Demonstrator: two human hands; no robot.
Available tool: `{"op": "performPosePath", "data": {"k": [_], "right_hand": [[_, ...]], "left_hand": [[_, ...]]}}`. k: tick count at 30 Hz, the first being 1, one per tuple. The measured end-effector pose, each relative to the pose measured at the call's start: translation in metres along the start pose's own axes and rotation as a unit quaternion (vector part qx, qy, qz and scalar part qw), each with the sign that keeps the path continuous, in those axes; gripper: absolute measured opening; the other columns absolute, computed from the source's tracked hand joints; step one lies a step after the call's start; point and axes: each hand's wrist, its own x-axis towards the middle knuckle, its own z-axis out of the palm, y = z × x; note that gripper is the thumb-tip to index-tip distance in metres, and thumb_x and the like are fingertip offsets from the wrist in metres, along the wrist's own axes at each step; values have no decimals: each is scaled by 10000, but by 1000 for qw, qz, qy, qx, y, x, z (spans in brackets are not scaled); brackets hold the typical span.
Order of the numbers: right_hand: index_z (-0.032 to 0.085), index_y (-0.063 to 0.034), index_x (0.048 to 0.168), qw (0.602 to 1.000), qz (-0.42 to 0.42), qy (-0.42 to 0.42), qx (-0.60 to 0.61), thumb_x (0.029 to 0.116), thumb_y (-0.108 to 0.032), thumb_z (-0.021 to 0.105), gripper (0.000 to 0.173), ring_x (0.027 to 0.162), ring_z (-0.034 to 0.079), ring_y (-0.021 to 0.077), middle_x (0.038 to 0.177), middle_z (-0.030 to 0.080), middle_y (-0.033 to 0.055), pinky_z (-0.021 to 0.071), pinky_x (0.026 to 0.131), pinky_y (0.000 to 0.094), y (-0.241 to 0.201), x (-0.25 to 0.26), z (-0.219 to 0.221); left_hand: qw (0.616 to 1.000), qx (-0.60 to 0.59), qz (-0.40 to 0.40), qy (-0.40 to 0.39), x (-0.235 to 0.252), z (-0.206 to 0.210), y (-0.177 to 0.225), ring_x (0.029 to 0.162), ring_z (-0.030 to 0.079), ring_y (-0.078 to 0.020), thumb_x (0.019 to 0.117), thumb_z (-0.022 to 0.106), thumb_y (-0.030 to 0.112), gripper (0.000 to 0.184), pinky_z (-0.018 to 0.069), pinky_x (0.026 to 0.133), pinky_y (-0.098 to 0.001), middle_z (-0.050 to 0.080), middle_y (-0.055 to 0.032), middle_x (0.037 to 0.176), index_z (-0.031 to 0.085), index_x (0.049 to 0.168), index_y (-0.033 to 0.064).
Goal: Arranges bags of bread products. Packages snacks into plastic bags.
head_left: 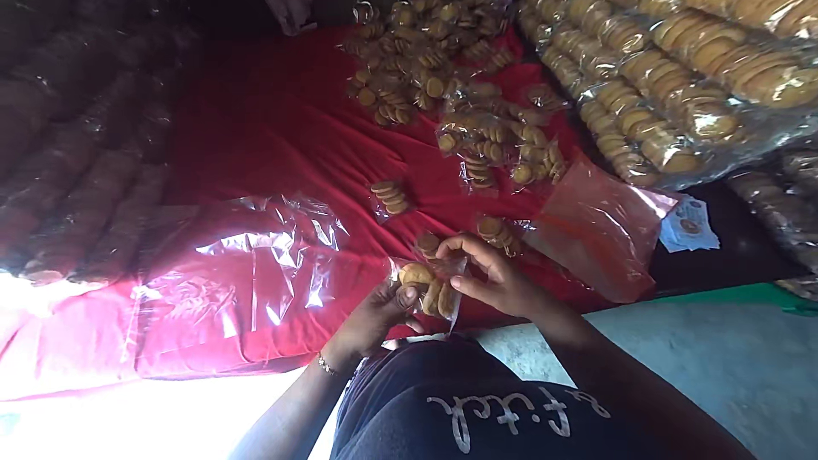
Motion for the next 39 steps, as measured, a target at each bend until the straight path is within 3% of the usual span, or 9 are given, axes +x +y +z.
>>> {"op": "performPosePath", "data": {"k": [5, 9, 12, 15, 22, 26, 31, 36, 39], "right_hand": [[679, 11, 998, 986, 28, -47, -157, 1042, -293, 531, 341, 863, 646, 200, 902, 670, 134, 515, 820, 370, -5, 30, 13], [687, 5, 892, 979, -65, 51, -185, 1018, -189, 552, 267, 767, 631, 121, 798, 652, 89, 522, 732, 241, 13, 42, 17], [684, -9, 899, 971, -102, 45, -213, 1012, -210, 565, 260, 770, 648, 143, 818, 661, 94, 536, 707, 257, 7, 48, 23], [666, 1, 935, 979, -96, 33, -175, 1023, -230, 561, 269, 790, 637, 130, 838, 651, 94, 532, 735, 252, 7, 51, 27], [686, -24, 922, 945, -202, 51, -252, 1055, -265, 519, 323, 781, 651, 170, 808, 664, 101, 531, 730, 261, -2, 47, 26], [678, -8, 967, 983, -140, 32, -114, 1036, -281, 558, 306, 792, 621, 81, 854, 662, 73, 518, 746, 210, -1, 41, 29], [580, 23, 1219, 984, 72, -31, 159, 955, -248, 668, 388, 973, 650, 45, 1119, 652, 33, 566, 857, 230, 17, 24, 14], [590, -53, 1039, 989, 35, -20, 142, 916, -279, 736, 296, 909, 596, -47, 974, 616, -69, 522, 826, 148, 3, 10, 23], [601, 12, 1065, 999, 35, 6, 24, 896, -274, 735, 358, 963, 576, 20, 1015, 613, 59, 485, 866, 169, -1, 5, 30]], "left_hand": [[994, 107, 10, 7, 7, 0, 5, 913, 691, -67, 1067, 476, 215, 325, 606, 803, -271, 662, 34, 1059, 447, 1330, 26], [1000, -6, 12, -14, 2, -13, 9, 1130, 676, -151, 1084, 416, 317, 379, 596, 911, -356, 666, 3, 1254, 454, 1381, 84], [998, -13, 51, 24, 0, -20, 1, 961, 721, -121, 1036, 526, 124, 194, 615, 818, -304, 726, 4, 1092, 619, 1202, 88], [994, -28, 104, 25, 2, -20, -3, 801, 686, -51, 959, 699, 229, 265, 579, 729, -222, 731, 43, 985, 646, 1198, 129], [973, -157, 71, -152, -6, -14, -18, 1175, 664, -177, 998, 527, 539, 505, 561, 967, -371, 679, -31, 1289, 604, 1339, 175], [992, -3, 119, 44, -2, 1, -15, 867, 722, -104, 1055, 477, 255, 251, 621, 750, -296, 722, 35, 1017, 556, 1218, 81], [977, 13, 158, 143, -1, -2, -13, 836, 745, -142, 1041, 445, 139, 201, 639, 795, -349, 748, 7, 956, 600, 1145, 64], [949, 184, 180, 185, -2, -3, -13, 771, 659, 5, 998, 579, 112, 219, 592, 716, -188, 660, 29, 967, 643, 1135, -47], [862, 381, 260, 212, -5, -3, -13, 804, 635, 14, 981, 634, 203, 320, 540, 759, -133, 671, -77, 914, 700, 1086, -92]]}}
